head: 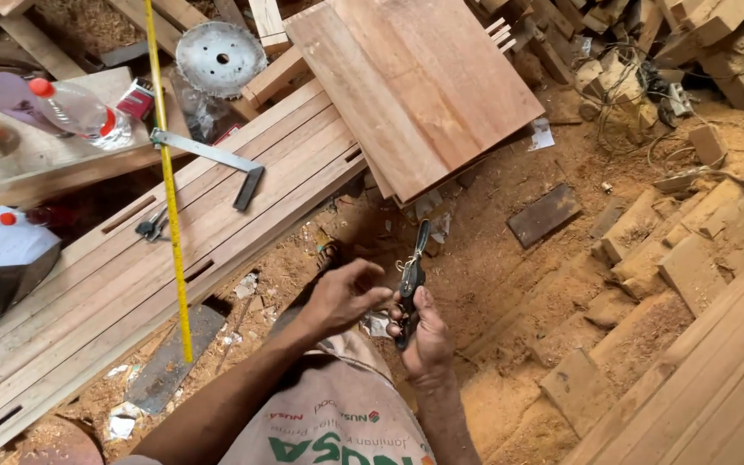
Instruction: Applying glue to wooden strips and using a small hand tool to plane or scrape a wooden panel on the workshop floor.
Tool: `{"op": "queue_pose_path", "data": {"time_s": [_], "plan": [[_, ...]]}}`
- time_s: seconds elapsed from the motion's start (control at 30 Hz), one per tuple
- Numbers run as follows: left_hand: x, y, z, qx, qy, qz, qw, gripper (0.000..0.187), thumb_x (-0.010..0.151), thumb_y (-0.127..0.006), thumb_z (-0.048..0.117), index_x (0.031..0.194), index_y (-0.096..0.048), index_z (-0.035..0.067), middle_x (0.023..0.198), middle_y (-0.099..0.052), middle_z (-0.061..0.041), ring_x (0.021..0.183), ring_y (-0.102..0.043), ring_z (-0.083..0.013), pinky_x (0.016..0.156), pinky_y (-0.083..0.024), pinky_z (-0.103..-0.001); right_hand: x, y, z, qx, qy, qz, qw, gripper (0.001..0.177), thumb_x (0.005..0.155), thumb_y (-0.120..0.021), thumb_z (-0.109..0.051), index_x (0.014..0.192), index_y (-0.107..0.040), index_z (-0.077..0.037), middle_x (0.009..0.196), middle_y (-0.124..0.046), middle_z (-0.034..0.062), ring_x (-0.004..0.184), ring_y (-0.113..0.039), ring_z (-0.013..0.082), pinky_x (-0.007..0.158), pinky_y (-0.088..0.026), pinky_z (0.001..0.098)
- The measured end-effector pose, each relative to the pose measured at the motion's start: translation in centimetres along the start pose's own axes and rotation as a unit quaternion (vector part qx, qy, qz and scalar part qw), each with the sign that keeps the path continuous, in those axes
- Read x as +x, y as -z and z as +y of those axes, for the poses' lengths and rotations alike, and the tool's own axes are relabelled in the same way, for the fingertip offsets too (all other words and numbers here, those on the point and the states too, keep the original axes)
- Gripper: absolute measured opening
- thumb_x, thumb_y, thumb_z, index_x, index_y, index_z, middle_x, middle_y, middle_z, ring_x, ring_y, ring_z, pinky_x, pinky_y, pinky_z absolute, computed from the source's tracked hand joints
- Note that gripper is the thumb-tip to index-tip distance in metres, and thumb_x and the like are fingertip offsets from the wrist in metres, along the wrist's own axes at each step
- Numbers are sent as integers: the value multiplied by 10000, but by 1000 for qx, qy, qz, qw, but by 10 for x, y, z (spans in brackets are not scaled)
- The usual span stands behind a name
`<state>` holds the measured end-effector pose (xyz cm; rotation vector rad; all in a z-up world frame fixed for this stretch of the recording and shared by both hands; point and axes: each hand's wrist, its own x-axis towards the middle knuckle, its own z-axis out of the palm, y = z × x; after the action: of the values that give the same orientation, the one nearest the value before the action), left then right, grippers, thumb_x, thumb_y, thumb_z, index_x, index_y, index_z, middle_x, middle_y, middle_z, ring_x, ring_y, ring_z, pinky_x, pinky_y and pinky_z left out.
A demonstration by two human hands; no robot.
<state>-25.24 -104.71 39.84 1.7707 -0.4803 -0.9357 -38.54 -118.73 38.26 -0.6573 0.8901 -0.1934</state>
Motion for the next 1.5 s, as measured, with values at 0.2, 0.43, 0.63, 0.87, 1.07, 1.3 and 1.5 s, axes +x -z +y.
{"op": "queue_pose_path", "data": {"time_s": [0.2, 0.43, 0.63, 0.87, 1.07, 1.3, 1.5], "plan": [[58, -24, 34, -81, 22, 20, 996, 326, 893, -768, 404, 1027, -755, 107, 802, -774, -120, 802, -748, -239, 718, -562, -390, 38, -14, -38, -70, 9, -9, 997, 205, 1066, -514, -350, 991, -585, -173, 884, -655, 81, 702, -588, 189, 479, -432, 209], [119, -24, 69, -105, 27, 11, 994, 154, 897, -741, 270, 954, -788, 135, 730, -751, -100, 718, -700, -171, 682, -562, -359, 73, -31, -91, -71, 15, -2, 997, 194, 1078, -510, -308, 985, -571, -148, 861, -616, 89, 699, -599, 182, 440, -423, 184], [168, -20, 78, -144, 19, 28, 989, 197, 945, -602, 214, 965, -773, 116, 708, -739, -92, 700, -695, -189, 688, -558, -348, 95, -60, -134, -98, 24, -3, 995, 209, 1089, -476, -282, 986, -567, -125, 836, -582, 79, 661, -589, 148, 410, -358, 141], [195, -18, 100, -116, -27, 73, 990, 210, 965, -650, 285, 898, -762, 120, 631, -698, -121, 633, -679, -255, 645, -543, -394, 118, -58, -149, -91, 21, 1, 996, 185, 1077, -506, -274, 989, -567, -123, 737, -525, 79, 598, -561, 147, 387, -307, 132], [225, -23, 74, -116, -21, 114, 986, 235, 992, -622, 317, 895, -739, 138, 617, -688, -93, 623, -658, -211, 634, -536, -371, 132, -46, -166, -69, -3, -11, 998, 178, 1078, -498, -257, 1000, -566, -113, 820, -551, 121, 590, -569, 157, 370, -306, 134], [229, -30, 107, -143, 0, 113, 983, 232, 928, -734, 298, 986, -741, 73, 720, -725, -129, 696, -667, -225, 666, -534, -375, 157, -53, -191, -122, -21, -45, 991, 167, 1072, -512, -247, 990, -563, -110, 808, -528, 110, 577, -567, 148, 356, -303, 134], [263, -41, 95, -116, 26, 179, 977, 177, 936, -692, 305, 923, -755, 141, 690, -735, -89, 661, -681, -217, 651, -545, -360, 198, -48, -225, -164, -62, -84, 981, 178, 1068, -532, -223, 960, -558, -85, 796, -523, 122, 560, -562, 155, 342, -289, 134]]}}
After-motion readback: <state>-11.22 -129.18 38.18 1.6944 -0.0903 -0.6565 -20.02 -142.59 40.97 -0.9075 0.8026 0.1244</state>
